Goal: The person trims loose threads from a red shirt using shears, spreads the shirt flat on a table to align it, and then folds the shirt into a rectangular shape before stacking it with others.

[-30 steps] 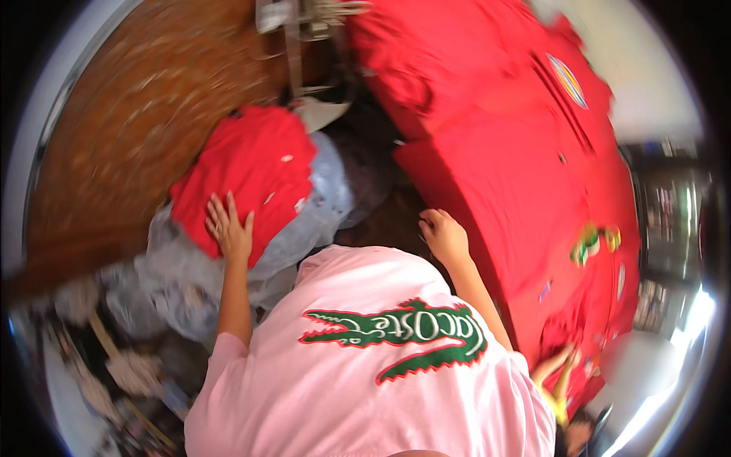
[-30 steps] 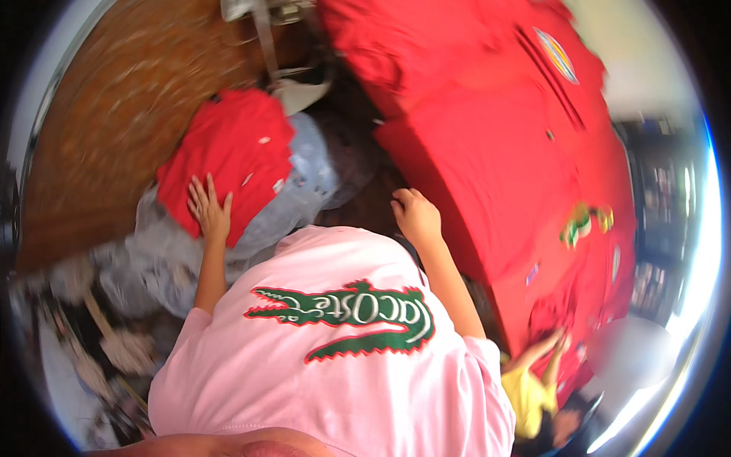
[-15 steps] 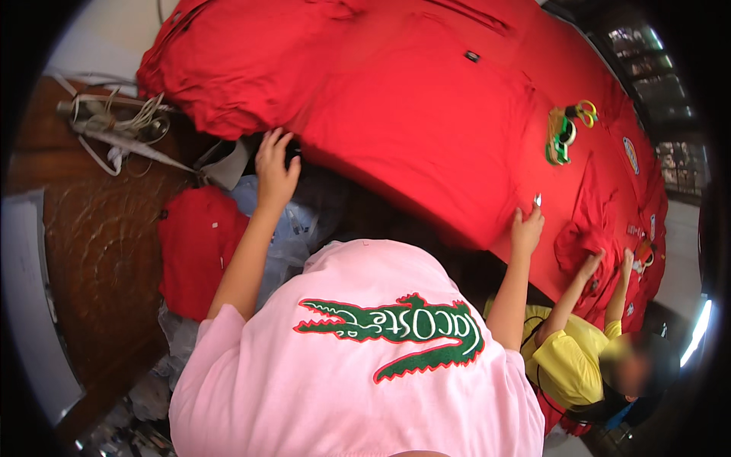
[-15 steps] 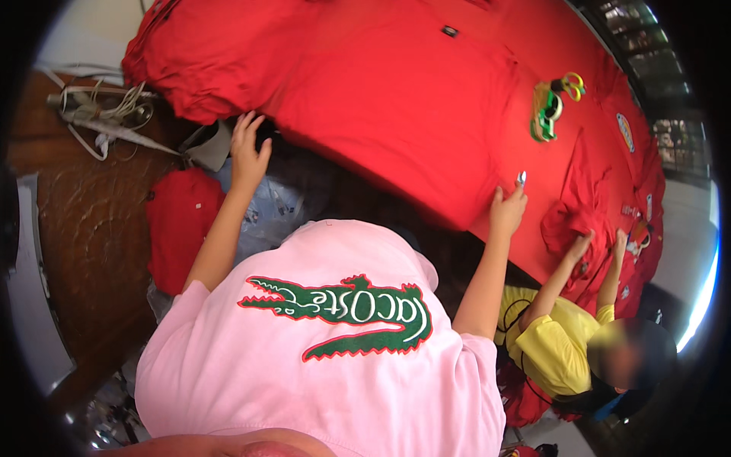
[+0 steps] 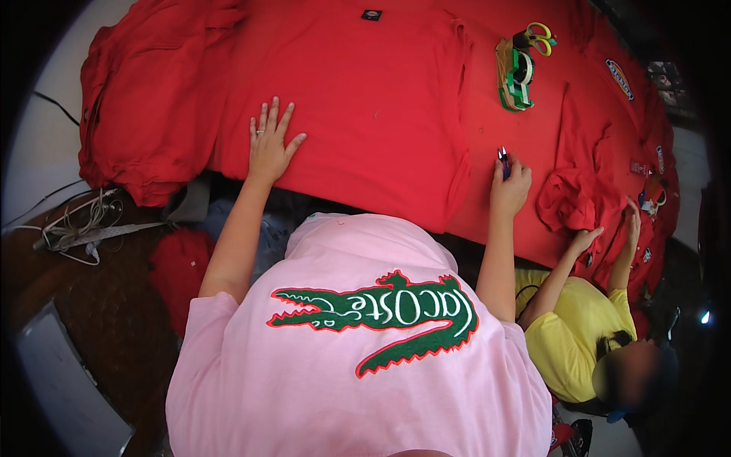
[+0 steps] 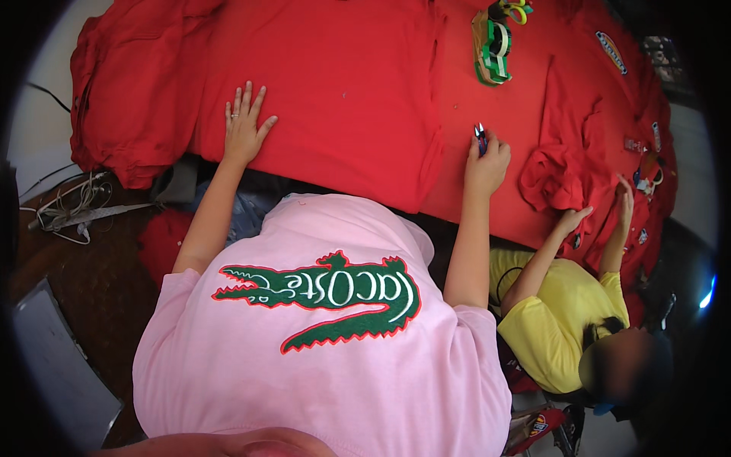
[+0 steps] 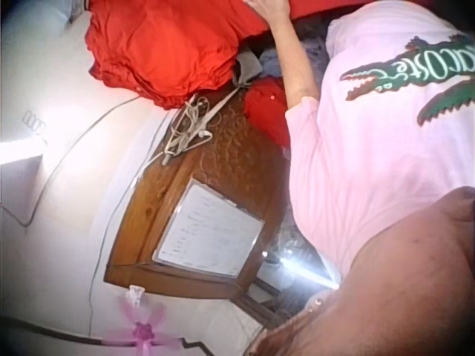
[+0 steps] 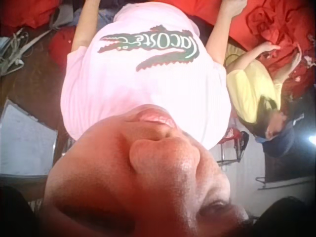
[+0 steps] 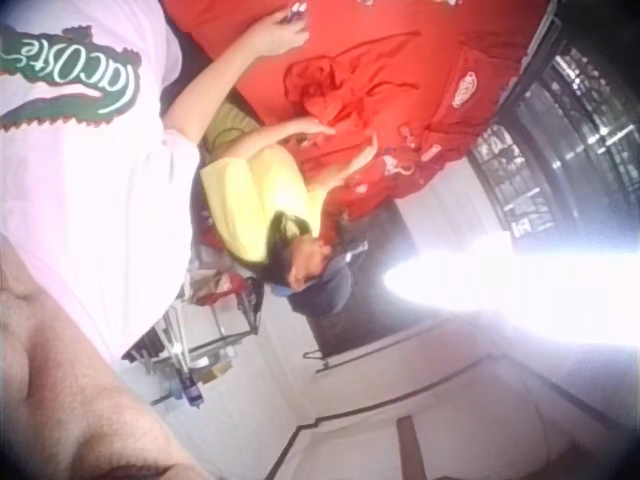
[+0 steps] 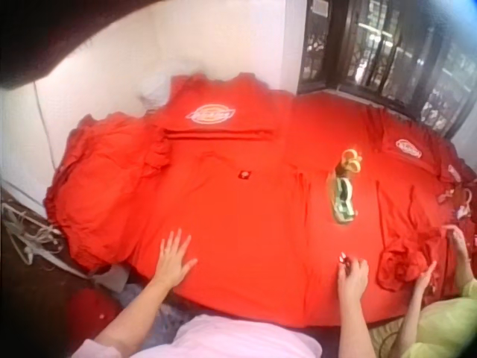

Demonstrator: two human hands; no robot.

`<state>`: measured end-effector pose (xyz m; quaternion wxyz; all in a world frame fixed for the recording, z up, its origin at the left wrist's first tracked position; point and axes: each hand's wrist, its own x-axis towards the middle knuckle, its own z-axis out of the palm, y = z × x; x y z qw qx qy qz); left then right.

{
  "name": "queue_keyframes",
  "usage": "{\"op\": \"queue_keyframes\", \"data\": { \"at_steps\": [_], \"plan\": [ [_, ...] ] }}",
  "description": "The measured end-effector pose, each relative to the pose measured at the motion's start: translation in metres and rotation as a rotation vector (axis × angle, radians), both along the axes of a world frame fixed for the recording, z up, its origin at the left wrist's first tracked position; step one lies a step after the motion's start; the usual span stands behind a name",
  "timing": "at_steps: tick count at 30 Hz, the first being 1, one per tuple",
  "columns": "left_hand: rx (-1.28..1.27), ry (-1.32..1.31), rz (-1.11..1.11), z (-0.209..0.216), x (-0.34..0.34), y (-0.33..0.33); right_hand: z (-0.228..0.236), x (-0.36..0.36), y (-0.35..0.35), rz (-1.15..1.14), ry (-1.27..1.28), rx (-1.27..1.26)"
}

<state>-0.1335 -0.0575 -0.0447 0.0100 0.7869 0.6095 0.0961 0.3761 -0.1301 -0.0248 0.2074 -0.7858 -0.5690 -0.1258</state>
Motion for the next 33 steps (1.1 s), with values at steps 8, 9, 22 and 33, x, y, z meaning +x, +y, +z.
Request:
{"op": "queue_keyframes", "data": {
  "at_steps": [8, 9, 22, 33],
  "plan": [
    [0.017, 0.042, 0.010, 0.004, -0.013, 0.088, -0.017, 0.021, 0.033, 0.004, 0.467, -0.031],
    [0.000, 0.030, 0.009, 0.004, -0.010, 0.103, -0.018, 0.017, 0.046, -0.009, 0.814, 0.023],
    [0.008, -0.328, -0.017, 0.030, 0.045, 0.280, 0.032, -0.097, 0.289, 0.206, 0.195, 0.094],
    [0.037, -0.500, -0.011, 0.015, 0.025, 0.348, 0.109, -0.059, 0.398, -0.045, 0.663, 0.221]
  ]
}}
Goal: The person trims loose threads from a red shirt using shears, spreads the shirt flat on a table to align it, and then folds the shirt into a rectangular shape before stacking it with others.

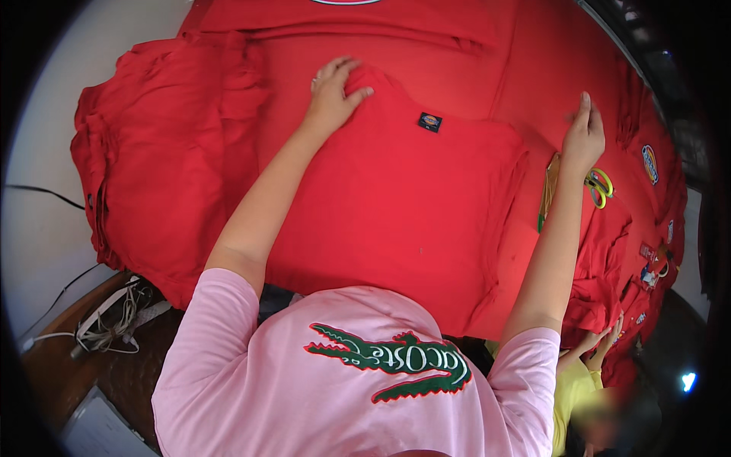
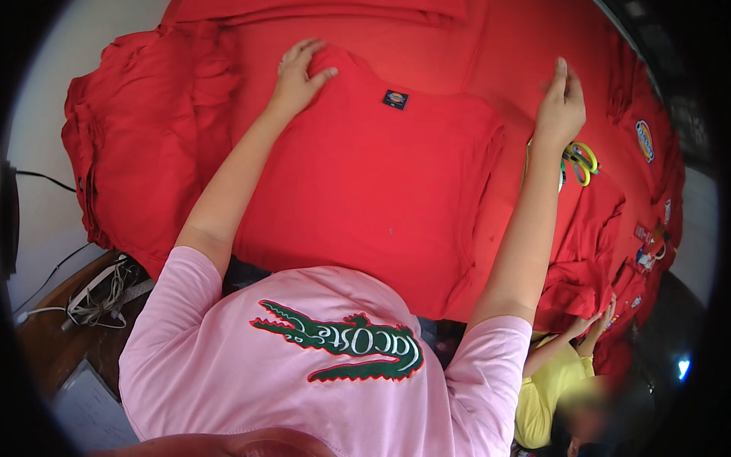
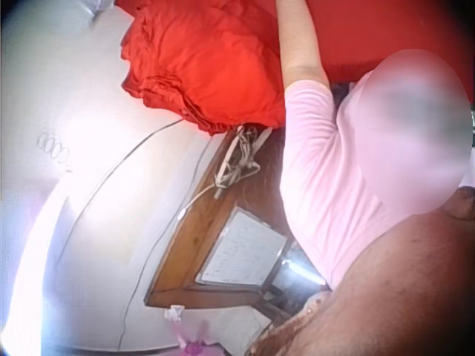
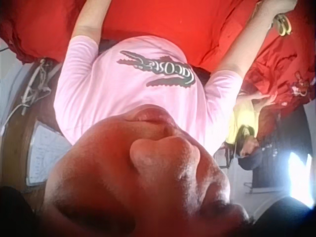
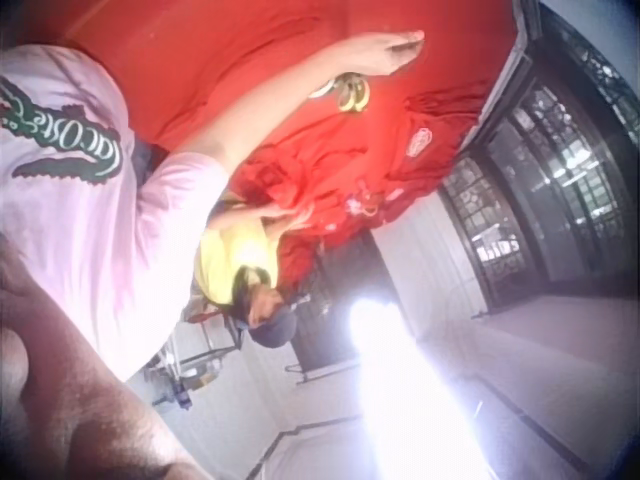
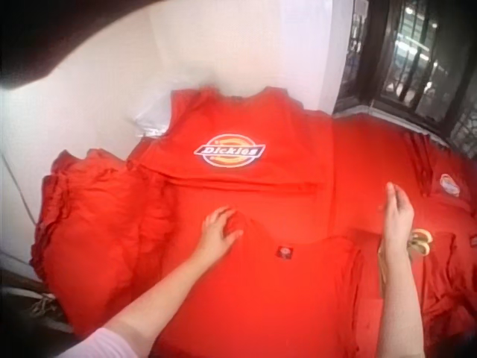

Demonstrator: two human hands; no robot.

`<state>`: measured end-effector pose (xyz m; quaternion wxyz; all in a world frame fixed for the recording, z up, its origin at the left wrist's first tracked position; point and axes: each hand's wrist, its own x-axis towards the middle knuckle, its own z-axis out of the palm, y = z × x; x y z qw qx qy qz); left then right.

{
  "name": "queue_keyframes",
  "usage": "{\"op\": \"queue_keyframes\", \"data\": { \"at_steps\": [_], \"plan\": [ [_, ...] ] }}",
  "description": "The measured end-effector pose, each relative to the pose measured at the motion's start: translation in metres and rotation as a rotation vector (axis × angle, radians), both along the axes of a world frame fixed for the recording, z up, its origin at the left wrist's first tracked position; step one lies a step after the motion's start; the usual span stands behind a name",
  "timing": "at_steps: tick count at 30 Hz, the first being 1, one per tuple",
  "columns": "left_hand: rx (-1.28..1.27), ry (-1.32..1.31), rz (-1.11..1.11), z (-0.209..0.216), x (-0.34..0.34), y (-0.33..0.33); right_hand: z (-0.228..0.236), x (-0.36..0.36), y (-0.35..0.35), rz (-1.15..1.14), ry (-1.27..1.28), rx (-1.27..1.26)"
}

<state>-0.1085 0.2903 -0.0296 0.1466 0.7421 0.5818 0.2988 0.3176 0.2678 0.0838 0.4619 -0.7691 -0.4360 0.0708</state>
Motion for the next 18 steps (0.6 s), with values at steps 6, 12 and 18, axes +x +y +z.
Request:
{"op": "queue_keyframes", "data": {
  "at_steps": [6, 12, 18],
  "plan": [
    [-0.113, -0.083, 0.018, 0.011, -0.005, 0.024, -0.045, -0.002, -0.019, 0.318, -0.239, -0.438],
    [-0.160, -0.161, -0.029, 0.028, -0.016, 0.023, -0.066, -0.007, -0.057, 0.334, -0.105, -0.405],
    [-0.226, -0.261, -0.197, 0.082, -0.041, -0.035, -0.031, -0.028, -0.128, 0.431, -0.105, -0.153]
  ]
}}
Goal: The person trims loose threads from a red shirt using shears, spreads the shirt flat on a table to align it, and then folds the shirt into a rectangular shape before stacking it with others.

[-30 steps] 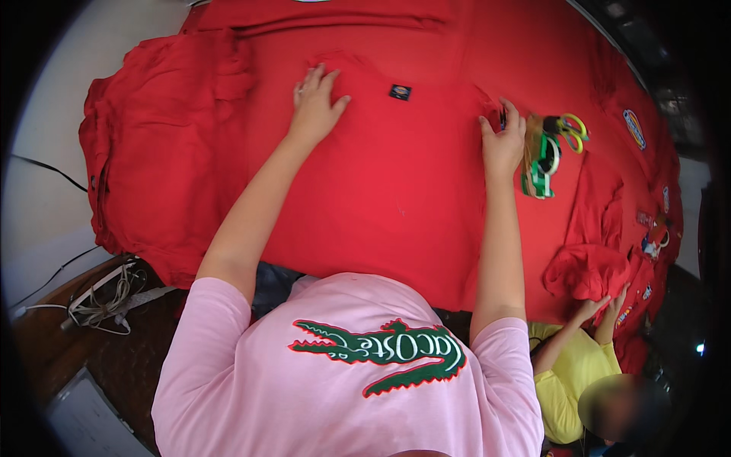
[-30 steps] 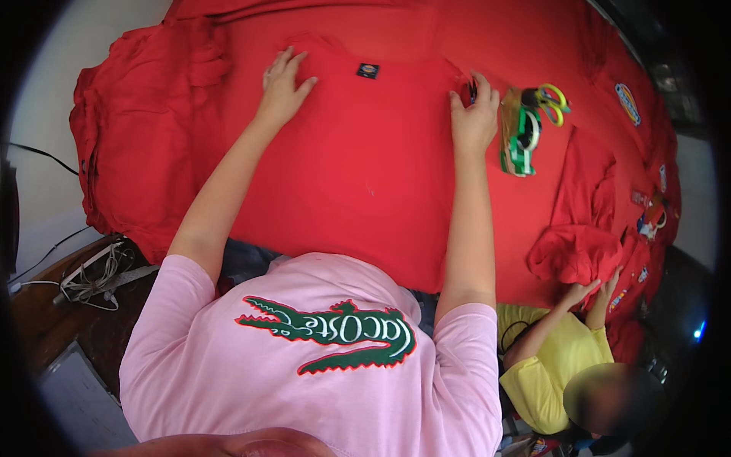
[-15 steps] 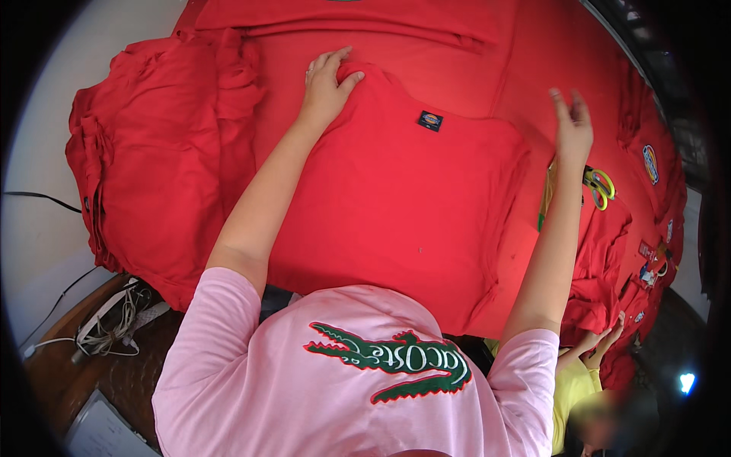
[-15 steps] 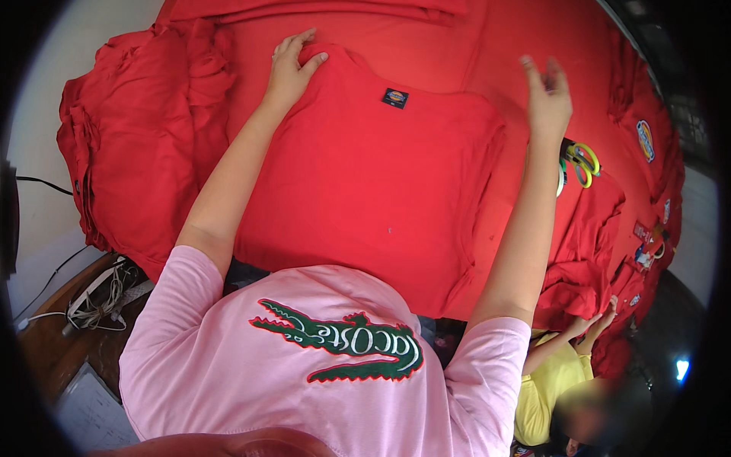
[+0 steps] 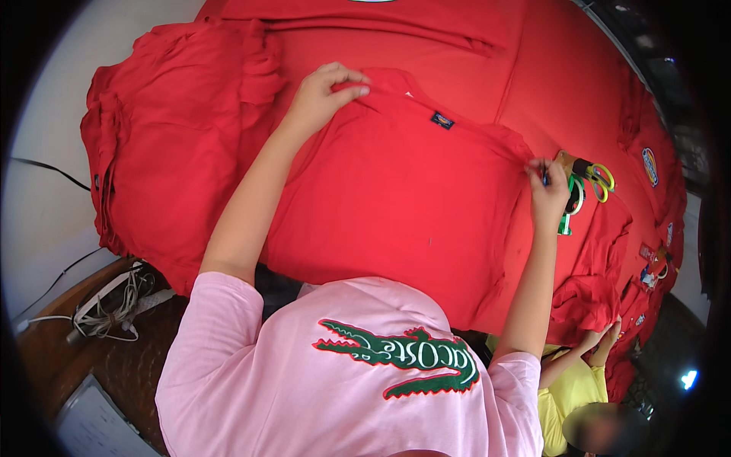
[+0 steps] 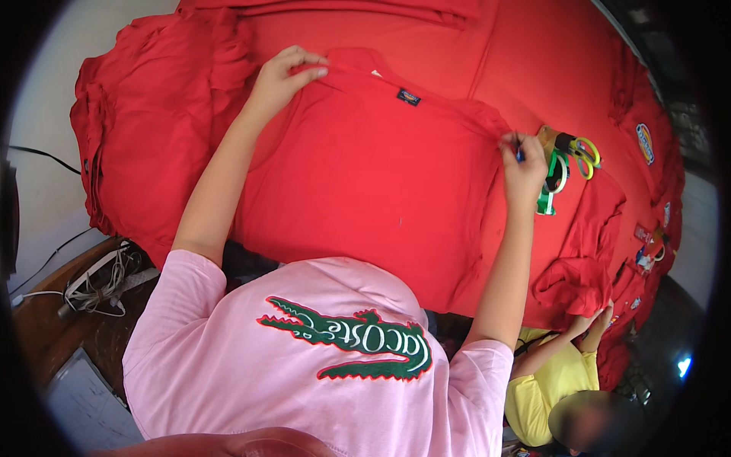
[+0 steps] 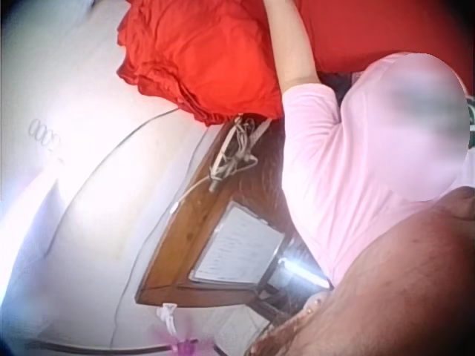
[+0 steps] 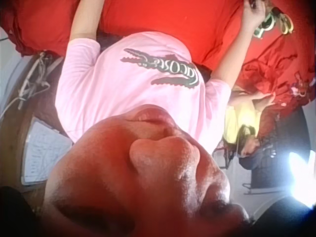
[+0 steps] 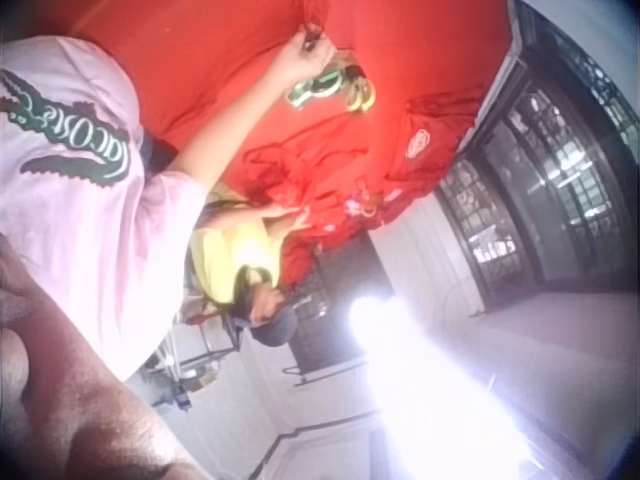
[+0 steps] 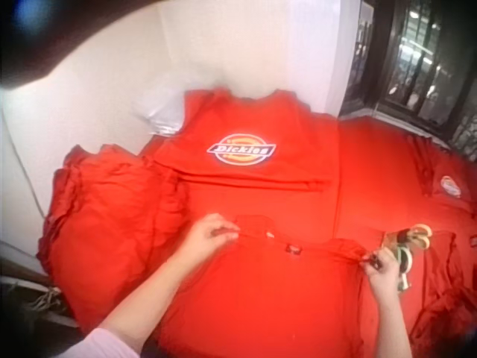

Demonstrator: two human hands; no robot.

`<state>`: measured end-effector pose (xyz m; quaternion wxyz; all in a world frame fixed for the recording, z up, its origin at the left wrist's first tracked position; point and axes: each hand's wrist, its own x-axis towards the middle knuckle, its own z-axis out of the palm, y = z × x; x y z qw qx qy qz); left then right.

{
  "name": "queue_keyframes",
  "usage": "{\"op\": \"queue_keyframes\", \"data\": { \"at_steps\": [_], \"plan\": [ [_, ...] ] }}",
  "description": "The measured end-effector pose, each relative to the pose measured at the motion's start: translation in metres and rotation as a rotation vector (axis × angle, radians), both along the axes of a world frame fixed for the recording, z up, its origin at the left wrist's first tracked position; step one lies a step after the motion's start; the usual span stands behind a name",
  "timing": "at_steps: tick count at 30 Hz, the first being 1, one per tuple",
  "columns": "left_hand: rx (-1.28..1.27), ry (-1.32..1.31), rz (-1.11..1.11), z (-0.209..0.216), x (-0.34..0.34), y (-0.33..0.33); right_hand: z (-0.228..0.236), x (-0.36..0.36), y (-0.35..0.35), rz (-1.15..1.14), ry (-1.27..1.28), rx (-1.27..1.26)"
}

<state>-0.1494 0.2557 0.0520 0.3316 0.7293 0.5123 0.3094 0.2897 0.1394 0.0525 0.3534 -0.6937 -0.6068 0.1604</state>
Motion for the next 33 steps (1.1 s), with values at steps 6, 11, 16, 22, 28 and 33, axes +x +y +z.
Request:
{"op": "queue_keyframes", "data": {
  "at_steps": [6, 11, 16, 22, 28, 33],
  "plan": [
    [0.012, 0.100, -0.206, -0.008, -0.060, -0.118, -0.007, -0.013, -0.132, 0.078, 0.110, -0.144],
    [0.001, 0.282, -0.227, -0.038, -0.076, -0.211, -0.030, -0.036, -0.209, 0.095, 0.052, -0.343],
    [0.013, 0.291, -0.148, -0.043, -0.076, -0.241, -0.036, -0.039, -0.234, 0.090, 0.084, -0.366],
    [-0.498, 0.083, -0.244, -0.004, -0.085, -0.228, -0.008, -0.005, -0.233, 0.186, 0.345, -0.676],
    [-0.760, -0.004, -0.210, 0.008, -0.087, -0.196, 0.029, 0.014, -0.191, 0.016, 0.448, -0.437],
    [0.021, 0.503, -0.064, -0.013, -0.028, -0.189, 0.006, -0.026, -0.151, -0.060, -0.097, -0.163]
  ]
}}
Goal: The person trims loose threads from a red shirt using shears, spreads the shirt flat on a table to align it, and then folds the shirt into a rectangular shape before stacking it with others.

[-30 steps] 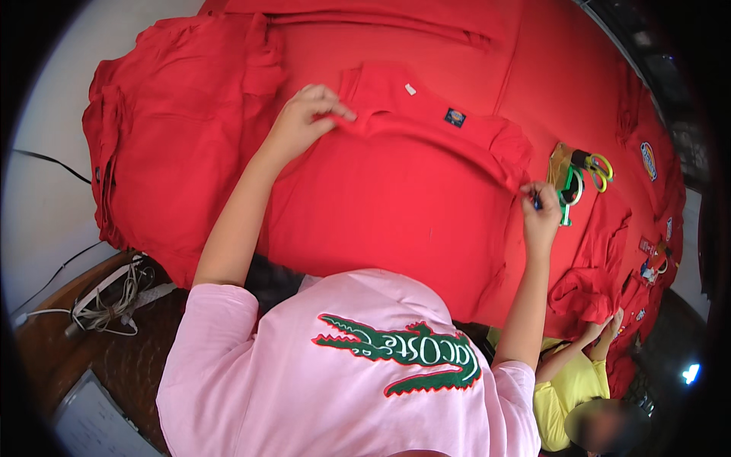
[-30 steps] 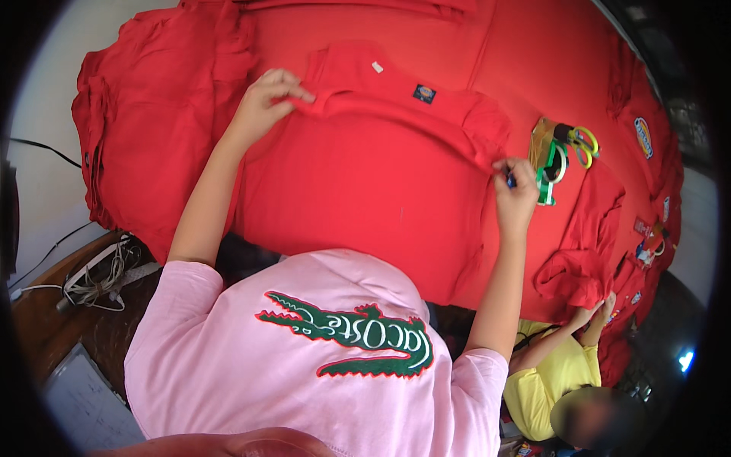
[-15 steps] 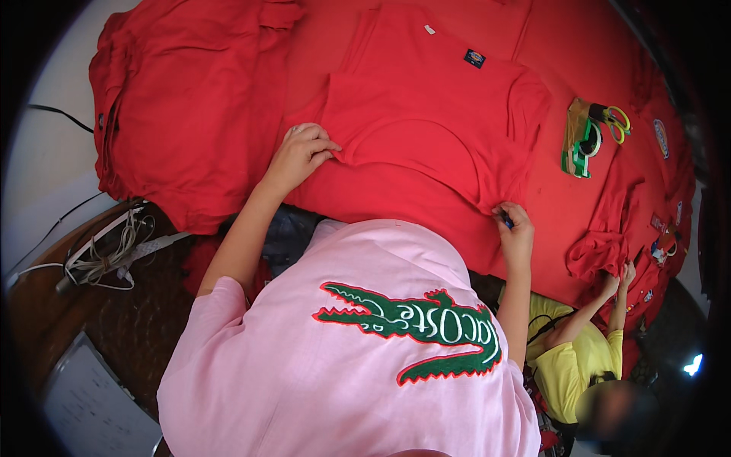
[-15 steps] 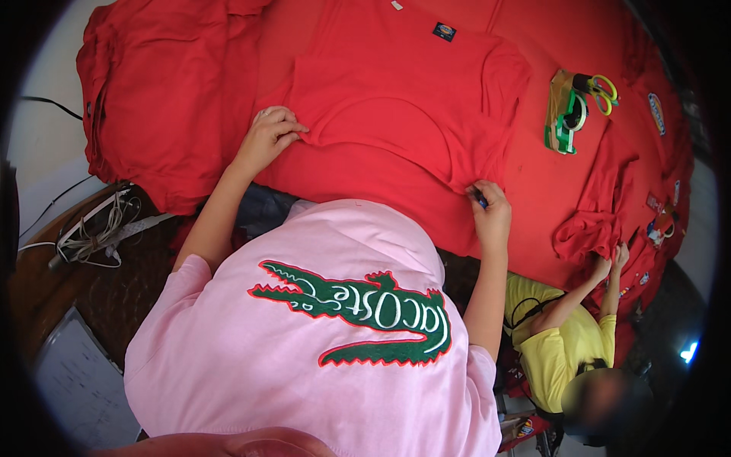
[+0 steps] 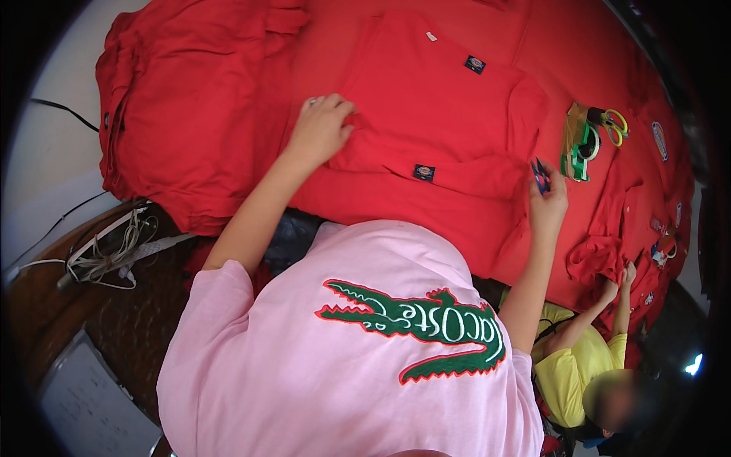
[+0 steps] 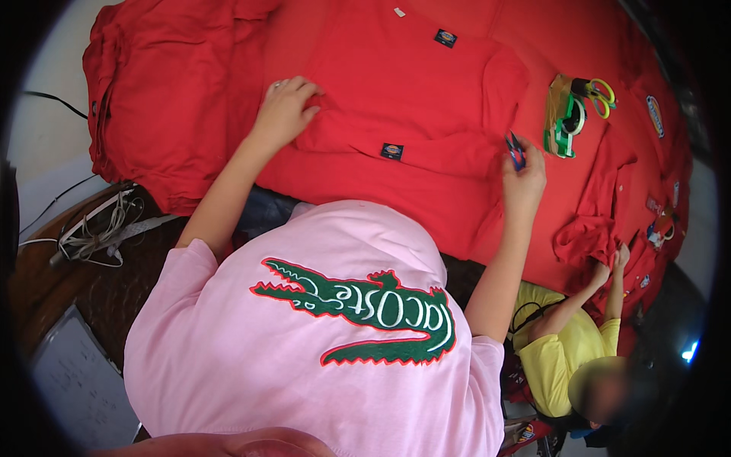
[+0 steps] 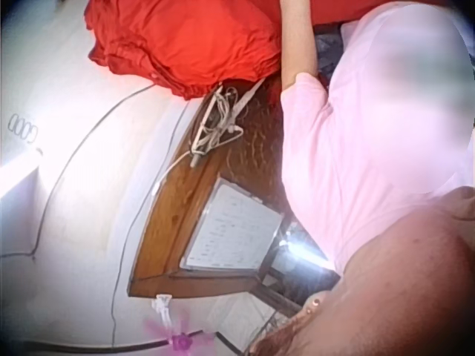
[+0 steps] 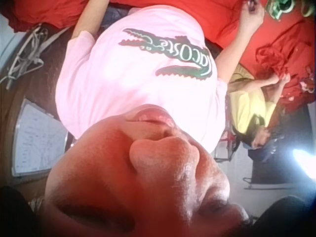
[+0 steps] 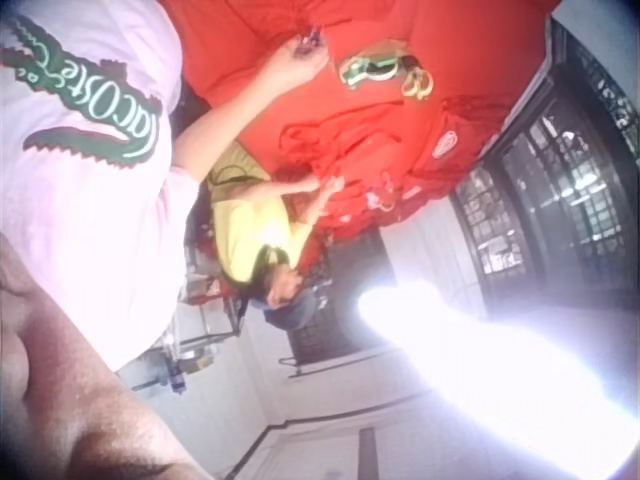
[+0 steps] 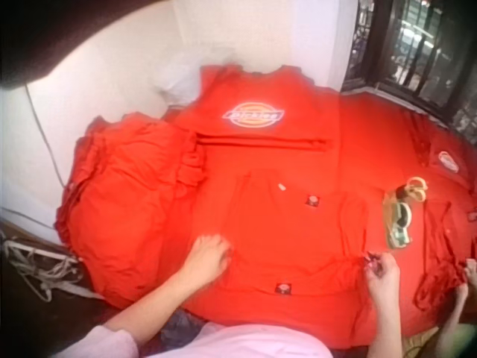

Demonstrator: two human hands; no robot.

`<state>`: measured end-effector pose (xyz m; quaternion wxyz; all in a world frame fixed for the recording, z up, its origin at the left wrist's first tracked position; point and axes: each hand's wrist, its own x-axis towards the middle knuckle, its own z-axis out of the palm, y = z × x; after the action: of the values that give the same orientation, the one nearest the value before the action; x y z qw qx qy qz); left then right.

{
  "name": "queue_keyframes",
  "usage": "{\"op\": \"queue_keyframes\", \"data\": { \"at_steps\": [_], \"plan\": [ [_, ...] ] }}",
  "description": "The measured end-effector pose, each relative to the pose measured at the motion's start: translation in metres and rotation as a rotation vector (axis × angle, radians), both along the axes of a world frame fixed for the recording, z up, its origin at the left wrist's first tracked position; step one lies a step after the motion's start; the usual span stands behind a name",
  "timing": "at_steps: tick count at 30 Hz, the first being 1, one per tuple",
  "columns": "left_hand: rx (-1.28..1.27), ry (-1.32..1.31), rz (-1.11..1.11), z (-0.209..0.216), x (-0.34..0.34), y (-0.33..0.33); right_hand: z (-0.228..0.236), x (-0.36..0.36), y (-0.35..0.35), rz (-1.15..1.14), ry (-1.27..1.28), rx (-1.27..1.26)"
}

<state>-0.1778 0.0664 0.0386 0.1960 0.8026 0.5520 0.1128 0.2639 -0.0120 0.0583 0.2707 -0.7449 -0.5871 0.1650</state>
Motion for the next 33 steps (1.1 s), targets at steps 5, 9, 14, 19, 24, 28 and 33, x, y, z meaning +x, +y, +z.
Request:
{"op": "queue_keyframes", "data": {
  "at_steps": [5, 9, 14, 19, 24, 28, 33],
  "plan": [
    [-0.017, -0.072, -0.208, -0.015, 0.048, -0.018, -0.025, -0.073, -0.006, 0.135, 0.470, -0.073],
    [-0.135, -0.029, -0.247, -0.028, 0.060, -0.023, -0.032, -0.130, -0.022, 0.096, 0.894, -0.406],
    [-0.569, -0.217, -0.174, -0.003, 0.059, -0.013, -0.047, -0.140, -0.024, 0.117, 0.744, -0.427],
    [-1.029, -0.993, 0.174, -0.009, 0.055, -0.018, -0.005, -0.150, -0.020, 0.141, 0.744, -0.406],
    [-1.112, -1.129, 0.247, 0.001, 0.058, -0.021, 0.014, -0.167, -0.023, 0.236, 0.632, -0.344],
    [-1.204, -1.226, 0.273, 0.002, 0.056, -0.024, 0.013, -0.169, -0.026, 0.231, 0.619, -0.301],
    [-1.280, -1.324, 0.266, 0.000, 0.054, -0.027, 0.012, -0.170, -0.028, 0.179, 0.779, -0.364]
  ]
}}
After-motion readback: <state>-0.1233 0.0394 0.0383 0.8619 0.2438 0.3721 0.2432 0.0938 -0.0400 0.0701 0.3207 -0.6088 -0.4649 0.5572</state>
